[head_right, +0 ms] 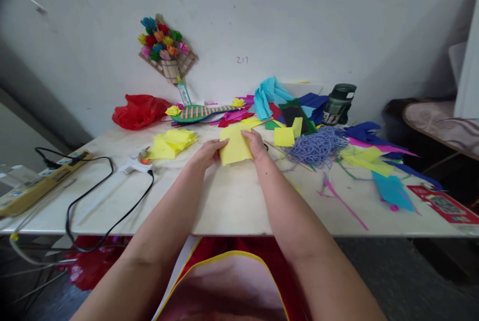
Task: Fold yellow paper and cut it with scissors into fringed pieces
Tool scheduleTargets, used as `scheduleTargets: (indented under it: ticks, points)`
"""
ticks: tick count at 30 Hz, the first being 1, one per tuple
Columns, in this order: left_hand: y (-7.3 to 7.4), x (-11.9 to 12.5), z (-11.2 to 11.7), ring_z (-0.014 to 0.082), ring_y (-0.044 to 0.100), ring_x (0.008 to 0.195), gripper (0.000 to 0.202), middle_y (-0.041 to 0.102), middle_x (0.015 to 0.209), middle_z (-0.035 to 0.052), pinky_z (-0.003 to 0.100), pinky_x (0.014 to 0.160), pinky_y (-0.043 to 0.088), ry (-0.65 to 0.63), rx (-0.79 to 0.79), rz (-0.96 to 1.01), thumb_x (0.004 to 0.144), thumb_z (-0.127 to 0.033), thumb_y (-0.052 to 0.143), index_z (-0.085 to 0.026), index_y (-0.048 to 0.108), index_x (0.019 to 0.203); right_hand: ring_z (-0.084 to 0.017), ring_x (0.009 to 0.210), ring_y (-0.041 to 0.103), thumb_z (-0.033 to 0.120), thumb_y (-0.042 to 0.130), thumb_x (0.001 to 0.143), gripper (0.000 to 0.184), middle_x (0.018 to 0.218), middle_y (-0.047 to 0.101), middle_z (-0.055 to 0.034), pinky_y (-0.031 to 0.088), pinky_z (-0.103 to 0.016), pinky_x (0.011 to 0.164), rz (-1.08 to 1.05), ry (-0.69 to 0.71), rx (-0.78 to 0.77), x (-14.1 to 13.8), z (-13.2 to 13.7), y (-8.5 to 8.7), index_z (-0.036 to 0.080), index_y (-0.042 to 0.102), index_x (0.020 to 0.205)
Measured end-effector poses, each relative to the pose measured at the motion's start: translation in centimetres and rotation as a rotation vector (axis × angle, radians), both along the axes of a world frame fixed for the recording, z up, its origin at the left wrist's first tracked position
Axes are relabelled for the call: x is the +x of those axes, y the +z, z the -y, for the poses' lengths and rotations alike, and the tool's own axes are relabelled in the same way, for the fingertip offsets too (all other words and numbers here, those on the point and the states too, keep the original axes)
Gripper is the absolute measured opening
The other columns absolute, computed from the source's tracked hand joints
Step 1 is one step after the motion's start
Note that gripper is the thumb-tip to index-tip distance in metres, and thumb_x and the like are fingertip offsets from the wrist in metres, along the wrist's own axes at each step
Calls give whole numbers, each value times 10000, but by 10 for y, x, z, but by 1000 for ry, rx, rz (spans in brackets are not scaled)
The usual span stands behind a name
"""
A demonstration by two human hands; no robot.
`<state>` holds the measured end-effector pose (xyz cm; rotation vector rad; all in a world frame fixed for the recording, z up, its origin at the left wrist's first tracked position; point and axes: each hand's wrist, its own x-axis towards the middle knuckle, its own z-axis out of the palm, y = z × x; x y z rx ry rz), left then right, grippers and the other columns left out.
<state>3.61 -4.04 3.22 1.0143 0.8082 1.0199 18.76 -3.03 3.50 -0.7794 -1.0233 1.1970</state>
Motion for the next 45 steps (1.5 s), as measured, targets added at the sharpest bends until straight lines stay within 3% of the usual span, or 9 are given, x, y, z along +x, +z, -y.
scheduleTargets:
  ticks: [5, 7, 10, 13, 16, 28, 37, 42, 45]
  points:
    - [-1, -12, -9, 201, 631, 689, 192, 658, 697, 74, 306, 647, 498, 280, 66, 85, 585, -220, 684, -134, 604, 737, -113, 516, 560, 382, 474, 723, 209, 640, 609, 3, 427, -224, 482, 190, -240, -41, 9, -10, -2, 174, 497, 724]
    - [0, -16, -11, 197, 632, 687, 123, 642, 631, 52, 308, 656, 498, 421, 73, 126, 605, -179, 640, -143, 593, 713, -122, 573, 583, 357, 419, 768, 205, 708, 625, -18, 434, -233, 524, 434, -409, -89, 16, -13, -1, 176, 515, 777]
    - [3, -19, -14, 177, 630, 684, 80, 614, 582, 21, 294, 661, 497, 568, 71, 211, 612, -127, 581, -153, 570, 687, -184, 789, 593, 258, 459, 744, 158, 832, 641, -59, 433, -286, 665, 1010, -639, -163, 27, -12, 0, 187, 572, 828]
    - [4, -21, -16, 173, 627, 681, 85, 605, 594, 15, 298, 658, 498, 627, 66, 273, 605, -121, 566, -157, 554, 681, -245, 926, 551, 207, 509, 686, 261, 950, 626, -86, 405, -341, 745, 1440, -581, -206, 30, -9, 1, 199, 598, 931]
    - [2, -22, -18, 179, 621, 665, 93, 594, 594, 14, 313, 651, 499, 652, 47, 306, 598, -138, 573, -158, 555, 687, -272, 981, 518, 234, 523, 672, 345, 1042, 589, -97, 390, -370, 771, 1647, -448, -187, 27, -7, 0, 205, 591, 1008]
    - [-4, -24, -22, 194, 618, 692, 170, 596, 649, 35, 320, 671, 492, 579, 17, 273, 583, -193, 594, -153, 550, 742, -256, 926, 548, 250, 511, 714, 407, 1063, 538, -103, 417, -358, 753, 1776, -355, -109, 18, 0, 7, 242, 522, 1121]
    - [-4, -23, -21, 195, 609, 704, 201, 587, 670, 29, 322, 648, 488, 555, 35, 201, 568, -222, 603, -171, 540, 753, -245, 909, 552, 187, 432, 761, 351, 1056, 499, -126, 434, -339, 700, 1617, -692, -264, 38, 3, 12, 211, 539, 1095]
    - [-1, -22, -18, 226, 605, 786, 154, 602, 712, 47, 343, 674, 480, 479, 62, 230, 582, -220, 581, -172, 559, 727, -261, 926, 533, 187, 449, 743, 327, 1035, 512, -157, 432, -344, 693, 1643, -664, -407, 49, 1, 8, 147, 578, 1040]
    - [2, -22, -15, 230, 600, 821, 138, 608, 736, 43, 339, 680, 473, 474, 42, 235, 594, -219, 569, -180, 560, 727, -281, 998, 474, 192, 457, 731, 310, 1039, 537, -160, 400, -362, 747, 1701, -678, -325, 48, -1, 5, 132, 607, 995]
